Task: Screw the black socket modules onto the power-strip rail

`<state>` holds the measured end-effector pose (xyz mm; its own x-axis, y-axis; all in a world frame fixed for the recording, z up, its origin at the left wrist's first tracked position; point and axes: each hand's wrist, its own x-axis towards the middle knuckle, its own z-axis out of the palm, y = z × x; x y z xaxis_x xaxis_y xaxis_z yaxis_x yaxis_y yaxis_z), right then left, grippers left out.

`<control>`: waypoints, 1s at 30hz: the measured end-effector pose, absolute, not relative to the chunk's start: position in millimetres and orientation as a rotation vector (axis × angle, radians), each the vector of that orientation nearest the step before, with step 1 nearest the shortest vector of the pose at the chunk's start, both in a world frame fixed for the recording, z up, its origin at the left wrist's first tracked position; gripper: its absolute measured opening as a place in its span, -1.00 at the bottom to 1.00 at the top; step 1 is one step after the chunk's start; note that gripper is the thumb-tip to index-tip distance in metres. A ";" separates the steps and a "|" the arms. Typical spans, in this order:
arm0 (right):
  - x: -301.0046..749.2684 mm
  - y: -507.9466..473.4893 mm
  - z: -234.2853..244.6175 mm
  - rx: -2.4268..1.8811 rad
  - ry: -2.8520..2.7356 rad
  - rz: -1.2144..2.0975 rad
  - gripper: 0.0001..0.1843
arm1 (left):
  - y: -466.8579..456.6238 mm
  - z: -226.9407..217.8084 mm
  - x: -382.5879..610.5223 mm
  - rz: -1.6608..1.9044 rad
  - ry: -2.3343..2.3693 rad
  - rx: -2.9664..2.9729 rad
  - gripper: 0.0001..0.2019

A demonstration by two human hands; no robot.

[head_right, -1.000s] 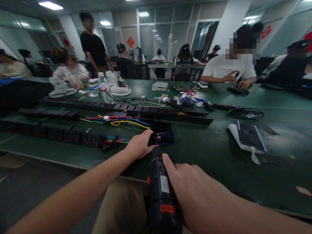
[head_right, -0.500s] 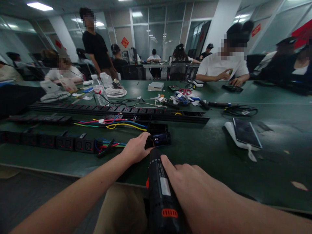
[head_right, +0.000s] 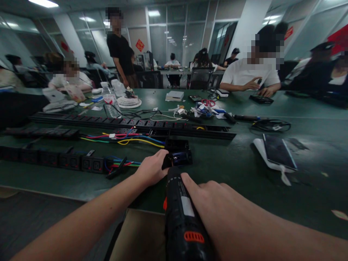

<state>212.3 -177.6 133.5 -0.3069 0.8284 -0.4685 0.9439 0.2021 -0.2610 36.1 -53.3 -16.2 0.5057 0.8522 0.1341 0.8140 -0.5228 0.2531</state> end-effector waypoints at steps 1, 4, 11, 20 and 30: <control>212.3 -177.2 133.5 1.696 2.264 -0.762 -0.07 | -53.2 -16.7 36.0 0.365 1.440 2.589 -0.62; 211.5 -175.5 133.6 1.675 2.251 -0.773 -0.06 | -52.9 -16.7 35.9 0.363 1.438 2.583 -0.62; 221.1 -172.2 127.9 1.689 2.359 -0.772 -0.08 | -52.2 -18.0 35.8 0.401 1.445 2.573 -0.63; 212.8 -182.0 132.3 1.782 2.462 -0.790 -0.50 | -53.2 -21.7 35.8 0.451 1.416 2.586 -0.66; 213.8 -179.3 140.8 1.760 2.378 -0.808 -0.48 | -53.8 -20.9 36.0 0.450 1.428 2.577 -0.69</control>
<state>213.8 -179.3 140.8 -0.3397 0.8690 -0.3597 0.9083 0.2038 -0.3653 36.0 -53.8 -20.9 0.4985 0.8475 0.1824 0.7992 -0.5308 0.2820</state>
